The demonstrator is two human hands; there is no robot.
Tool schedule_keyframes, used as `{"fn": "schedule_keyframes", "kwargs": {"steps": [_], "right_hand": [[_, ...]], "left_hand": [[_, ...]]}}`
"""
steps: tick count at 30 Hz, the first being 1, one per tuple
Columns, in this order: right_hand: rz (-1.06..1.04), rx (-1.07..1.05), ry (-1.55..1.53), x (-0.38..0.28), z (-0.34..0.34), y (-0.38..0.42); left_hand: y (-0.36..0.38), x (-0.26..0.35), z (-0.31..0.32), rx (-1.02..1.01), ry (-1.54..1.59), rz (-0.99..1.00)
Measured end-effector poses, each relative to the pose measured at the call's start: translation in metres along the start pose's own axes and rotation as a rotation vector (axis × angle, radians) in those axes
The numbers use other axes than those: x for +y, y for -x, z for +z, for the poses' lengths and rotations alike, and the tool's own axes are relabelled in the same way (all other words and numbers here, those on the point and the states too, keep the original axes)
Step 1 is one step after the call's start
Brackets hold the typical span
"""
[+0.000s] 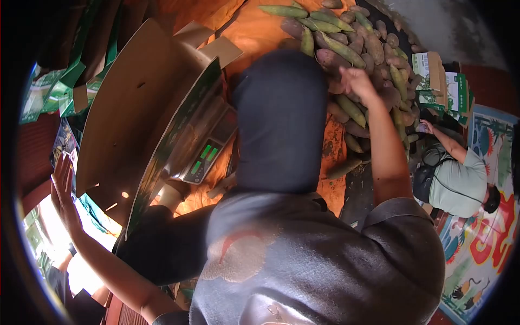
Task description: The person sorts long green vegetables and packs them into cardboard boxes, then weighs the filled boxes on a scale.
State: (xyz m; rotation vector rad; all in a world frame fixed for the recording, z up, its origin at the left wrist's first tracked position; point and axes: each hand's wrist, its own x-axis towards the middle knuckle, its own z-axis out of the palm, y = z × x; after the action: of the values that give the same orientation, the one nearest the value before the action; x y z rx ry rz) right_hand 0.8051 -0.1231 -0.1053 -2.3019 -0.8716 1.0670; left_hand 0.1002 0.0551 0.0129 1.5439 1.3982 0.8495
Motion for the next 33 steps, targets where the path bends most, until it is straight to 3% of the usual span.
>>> {"fn": "schedule_keyframes", "kwargs": {"steps": [3,4,6,11,14,17,20,28,33], "right_hand": [[0.08,0.126,-0.035,0.109,0.024,-0.025],[0.195,0.161,-0.084,0.155,0.037,-0.039],[0.327,0.151,-0.021,0.177,0.047,-0.043],[0.236,-0.014,0.595,0.173,0.088,-0.053],[0.1,0.211,-0.096,0.153,0.123,-0.062],[0.137,0.291,0.22,0.14,0.155,-0.083],[0.275,0.317,0.123,0.133,0.172,-0.09],[0.32,0.187,0.22,0.157,0.197,-0.119],[0.341,0.227,0.133,0.108,0.179,-0.093]], "left_hand": [[-0.003,0.006,0.002,0.065,-0.016,-0.033],[-0.003,0.006,0.001,0.085,0.008,-0.053],[-0.001,0.002,-0.001,0.148,0.047,-0.072],[0.0,-0.019,-0.028,0.221,0.143,-0.105],[0.005,-0.03,-0.043,0.211,0.169,-0.151],[0.009,-0.033,-0.045,0.258,0.168,-0.198],[0.016,-0.048,-0.059,0.292,0.163,-0.211],[0.034,-0.048,-0.045,0.471,0.171,-0.339],[0.04,-0.075,-0.071,0.413,0.138,-0.318]]}}
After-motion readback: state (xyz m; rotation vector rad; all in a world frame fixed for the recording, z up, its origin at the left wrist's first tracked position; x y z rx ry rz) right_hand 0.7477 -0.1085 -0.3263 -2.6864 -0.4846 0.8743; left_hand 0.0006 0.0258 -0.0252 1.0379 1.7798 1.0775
